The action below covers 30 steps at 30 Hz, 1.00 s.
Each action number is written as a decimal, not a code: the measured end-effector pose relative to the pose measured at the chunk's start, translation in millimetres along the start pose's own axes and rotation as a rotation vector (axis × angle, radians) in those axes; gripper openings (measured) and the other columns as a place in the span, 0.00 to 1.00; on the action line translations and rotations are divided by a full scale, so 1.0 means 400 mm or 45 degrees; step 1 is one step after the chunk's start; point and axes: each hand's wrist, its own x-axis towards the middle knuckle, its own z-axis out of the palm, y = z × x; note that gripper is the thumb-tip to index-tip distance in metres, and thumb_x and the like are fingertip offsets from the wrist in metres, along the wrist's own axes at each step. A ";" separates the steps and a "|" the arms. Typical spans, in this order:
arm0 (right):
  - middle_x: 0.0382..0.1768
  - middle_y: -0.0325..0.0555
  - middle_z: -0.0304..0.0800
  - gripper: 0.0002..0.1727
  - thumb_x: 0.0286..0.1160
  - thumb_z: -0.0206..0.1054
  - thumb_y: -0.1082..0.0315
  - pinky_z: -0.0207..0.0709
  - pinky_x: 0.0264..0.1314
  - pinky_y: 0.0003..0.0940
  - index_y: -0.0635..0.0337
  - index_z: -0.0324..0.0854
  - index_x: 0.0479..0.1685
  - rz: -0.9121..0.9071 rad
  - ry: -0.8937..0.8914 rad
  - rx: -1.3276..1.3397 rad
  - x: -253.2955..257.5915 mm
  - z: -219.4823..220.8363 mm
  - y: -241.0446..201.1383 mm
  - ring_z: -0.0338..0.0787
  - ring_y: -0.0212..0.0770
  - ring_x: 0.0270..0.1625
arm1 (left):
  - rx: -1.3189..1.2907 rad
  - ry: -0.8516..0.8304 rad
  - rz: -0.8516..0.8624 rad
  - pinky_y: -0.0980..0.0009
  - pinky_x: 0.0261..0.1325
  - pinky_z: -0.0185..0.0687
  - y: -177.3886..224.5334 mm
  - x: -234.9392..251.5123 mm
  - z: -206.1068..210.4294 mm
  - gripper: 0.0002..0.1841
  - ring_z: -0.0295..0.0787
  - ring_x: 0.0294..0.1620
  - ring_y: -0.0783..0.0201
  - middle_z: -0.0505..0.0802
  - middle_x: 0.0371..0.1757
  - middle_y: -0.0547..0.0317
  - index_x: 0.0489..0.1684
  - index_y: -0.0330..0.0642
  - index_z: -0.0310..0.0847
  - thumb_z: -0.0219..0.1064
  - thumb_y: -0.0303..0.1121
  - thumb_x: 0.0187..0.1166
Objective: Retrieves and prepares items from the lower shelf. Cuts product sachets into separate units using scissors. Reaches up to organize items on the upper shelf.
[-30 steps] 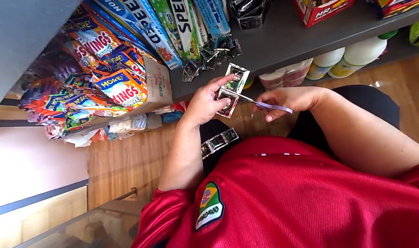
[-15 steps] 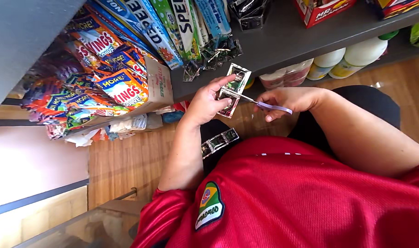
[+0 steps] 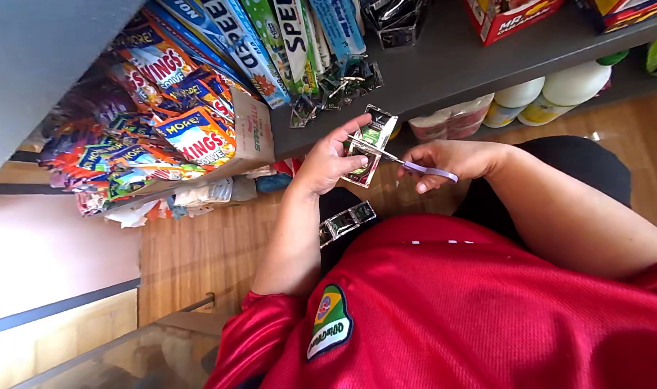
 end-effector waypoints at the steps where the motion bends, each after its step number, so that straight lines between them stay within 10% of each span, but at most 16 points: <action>1: 0.27 0.34 0.83 0.19 0.64 0.75 0.76 0.73 0.28 0.18 0.62 0.81 0.56 -0.002 0.000 0.002 0.000 0.001 0.000 0.78 0.24 0.24 | -0.013 -0.009 -0.004 0.68 0.63 0.87 -0.005 0.002 0.000 0.41 0.90 0.59 0.67 0.87 0.68 0.52 0.86 0.35 0.61 0.66 0.11 0.63; 30: 0.25 0.32 0.83 0.19 0.62 0.77 0.71 0.70 0.24 0.15 0.60 0.81 0.54 -0.053 -0.029 0.008 0.006 0.007 0.009 0.77 0.21 0.22 | -0.252 -0.146 0.039 0.67 0.64 0.87 -0.057 0.011 0.004 0.39 0.91 0.57 0.68 0.91 0.62 0.62 0.81 0.39 0.64 0.71 0.17 0.61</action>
